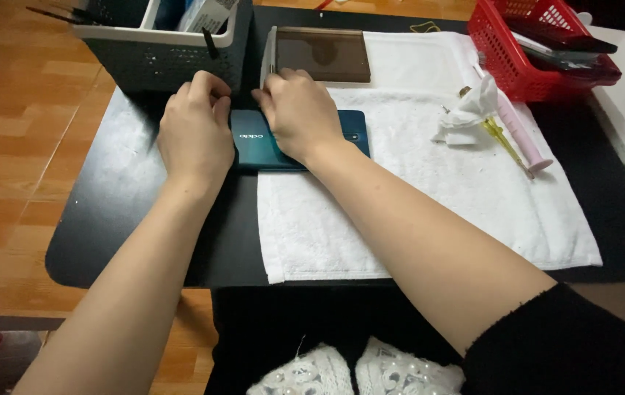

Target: Disassembling a smartphone by prying off the back cover and manipulating internal components using a knife and a small tool.

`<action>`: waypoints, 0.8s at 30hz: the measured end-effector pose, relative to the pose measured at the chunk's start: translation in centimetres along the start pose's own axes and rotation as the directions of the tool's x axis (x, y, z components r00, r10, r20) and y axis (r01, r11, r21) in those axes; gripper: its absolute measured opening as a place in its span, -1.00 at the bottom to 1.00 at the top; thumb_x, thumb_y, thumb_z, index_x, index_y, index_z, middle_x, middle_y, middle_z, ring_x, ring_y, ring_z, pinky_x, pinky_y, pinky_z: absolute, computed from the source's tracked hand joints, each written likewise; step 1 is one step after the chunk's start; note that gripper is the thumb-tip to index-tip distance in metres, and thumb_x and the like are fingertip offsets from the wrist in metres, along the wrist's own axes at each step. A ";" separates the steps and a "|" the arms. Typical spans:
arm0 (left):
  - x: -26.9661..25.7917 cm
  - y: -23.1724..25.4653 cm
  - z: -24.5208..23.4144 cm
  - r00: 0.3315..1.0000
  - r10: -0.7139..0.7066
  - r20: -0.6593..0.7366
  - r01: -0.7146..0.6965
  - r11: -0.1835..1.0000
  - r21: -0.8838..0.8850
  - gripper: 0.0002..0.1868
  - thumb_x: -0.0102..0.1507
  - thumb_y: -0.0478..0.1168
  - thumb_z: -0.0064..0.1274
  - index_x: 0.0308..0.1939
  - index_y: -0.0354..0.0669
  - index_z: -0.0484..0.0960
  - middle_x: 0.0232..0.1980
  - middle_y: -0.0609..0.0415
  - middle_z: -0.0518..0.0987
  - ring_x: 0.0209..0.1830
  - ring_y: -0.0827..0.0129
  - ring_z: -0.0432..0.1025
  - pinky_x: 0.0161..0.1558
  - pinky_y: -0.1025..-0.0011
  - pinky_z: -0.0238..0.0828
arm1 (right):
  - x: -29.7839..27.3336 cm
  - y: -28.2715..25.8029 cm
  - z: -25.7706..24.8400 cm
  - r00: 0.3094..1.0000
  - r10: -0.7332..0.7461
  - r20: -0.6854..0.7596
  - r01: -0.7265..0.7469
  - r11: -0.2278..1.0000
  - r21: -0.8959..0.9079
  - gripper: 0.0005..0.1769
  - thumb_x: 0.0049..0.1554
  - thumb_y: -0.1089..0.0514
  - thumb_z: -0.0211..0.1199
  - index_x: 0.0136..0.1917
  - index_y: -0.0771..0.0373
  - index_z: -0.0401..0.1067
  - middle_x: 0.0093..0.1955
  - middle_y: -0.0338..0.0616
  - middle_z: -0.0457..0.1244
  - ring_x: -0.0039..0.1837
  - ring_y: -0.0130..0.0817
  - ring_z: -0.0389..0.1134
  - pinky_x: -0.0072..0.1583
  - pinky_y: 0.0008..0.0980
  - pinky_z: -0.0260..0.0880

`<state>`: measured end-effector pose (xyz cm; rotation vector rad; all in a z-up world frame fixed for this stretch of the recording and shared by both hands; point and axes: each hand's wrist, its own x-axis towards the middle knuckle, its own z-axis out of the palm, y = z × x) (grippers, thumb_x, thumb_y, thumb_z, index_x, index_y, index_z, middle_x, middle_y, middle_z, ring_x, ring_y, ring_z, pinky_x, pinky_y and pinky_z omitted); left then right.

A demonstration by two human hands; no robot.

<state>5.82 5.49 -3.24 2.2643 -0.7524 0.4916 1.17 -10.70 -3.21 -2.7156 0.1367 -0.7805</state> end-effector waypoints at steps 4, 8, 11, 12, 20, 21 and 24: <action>0.0 0.3 -0.1 1.000 -0.019 0.006 0.019 1.000 0.006 -0.91 0.38 -0.34 0.03 -0.08 -0.05 0.52 -0.18 0.04 0.59 -0.17 0.02 0.45 -0.37 0.01 0.36 | 0.1 0.1 -0.1 1.000 0.011 0.019 -0.011 1.000 -0.029 -0.62 0.31 -0.06 0.05 -0.12 0.24 0.51 -0.15 -0.04 0.33 0.04 0.08 0.31 -0.08 0.06 0.33; 0.0 0.2 -0.1 1.000 0.004 0.001 -0.004 1.000 0.000 -0.92 0.38 -0.34 0.02 -0.08 -0.06 0.53 -0.18 0.02 0.59 -0.17 0.02 0.46 -0.37 0.02 0.36 | 0.0 0.1 -0.4 1.000 -0.009 -0.003 0.008 0.998 -0.063 -0.59 0.32 -0.07 0.03 -0.10 0.24 0.54 -0.12 -0.02 0.36 0.02 0.08 0.33 -0.08 0.08 0.34; 0.1 0.1 0.0 1.000 -0.017 0.006 0.016 1.000 0.026 -0.95 0.39 -0.31 0.03 -0.08 -0.06 0.53 -0.17 0.01 0.60 -0.17 0.01 0.46 -0.36 0.02 0.36 | 0.0 0.0 -0.8 1.000 -0.009 0.008 0.009 0.996 -0.083 -0.54 0.33 -0.13 -0.01 -0.06 0.23 0.54 -0.13 -0.01 0.36 0.00 0.09 0.33 -0.07 0.07 0.32; 0.1 0.1 0.1 1.000 -0.004 -0.001 0.004 1.000 0.027 -0.95 0.39 -0.31 0.03 -0.09 -0.06 0.53 -0.18 0.02 0.59 -0.17 0.01 0.46 -0.35 0.02 0.36 | -0.1 0.0 -1.0 1.000 0.013 0.016 -0.012 0.997 -0.082 -0.48 0.33 -0.19 -0.02 -0.08 0.24 0.52 -0.14 -0.01 0.35 0.01 0.10 0.33 -0.03 0.10 0.30; -0.1 0.6 -0.3 1.000 -0.022 0.001 0.022 1.000 0.001 -0.87 0.39 -0.33 0.02 -0.01 -0.07 0.46 -0.16 0.06 0.61 -0.15 0.06 0.48 -0.36 0.05 0.37 | 0.0 -0.3 -1.8 0.995 0.066 0.079 -0.058 0.994 -0.097 -0.42 0.34 -0.25 -0.11 -0.17 0.23 0.45 -0.18 -0.01 0.34 0.00 0.11 0.32 0.03 0.11 0.26; -0.1 0.7 -0.4 1.000 -0.019 -0.001 0.019 1.000 0.000 -0.87 0.39 -0.34 0.02 -0.01 -0.08 0.45 -0.16 0.06 0.62 -0.15 0.06 0.49 -0.37 0.05 0.37 | 0.0 -0.4 -2.0 0.991 0.096 0.096 -0.089 0.994 -0.066 -0.42 0.33 -0.26 -0.11 -0.14 0.23 0.45 -0.15 0.00 0.35 0.01 0.11 0.33 -0.04 0.12 0.28; -0.2 0.3 -0.2 1.000 -0.005 -0.003 0.005 1.000 0.000 -0.87 0.39 -0.33 0.02 0.00 -0.09 0.45 -0.17 0.05 0.62 -0.16 0.05 0.49 -0.38 0.05 0.37 | -0.1 -0.6 -2.3 0.981 0.141 0.135 -0.138 0.990 -0.030 -0.42 0.32 -0.27 -0.13 -0.11 0.21 0.46 -0.11 0.00 0.36 0.04 0.09 0.34 -0.12 0.14 0.30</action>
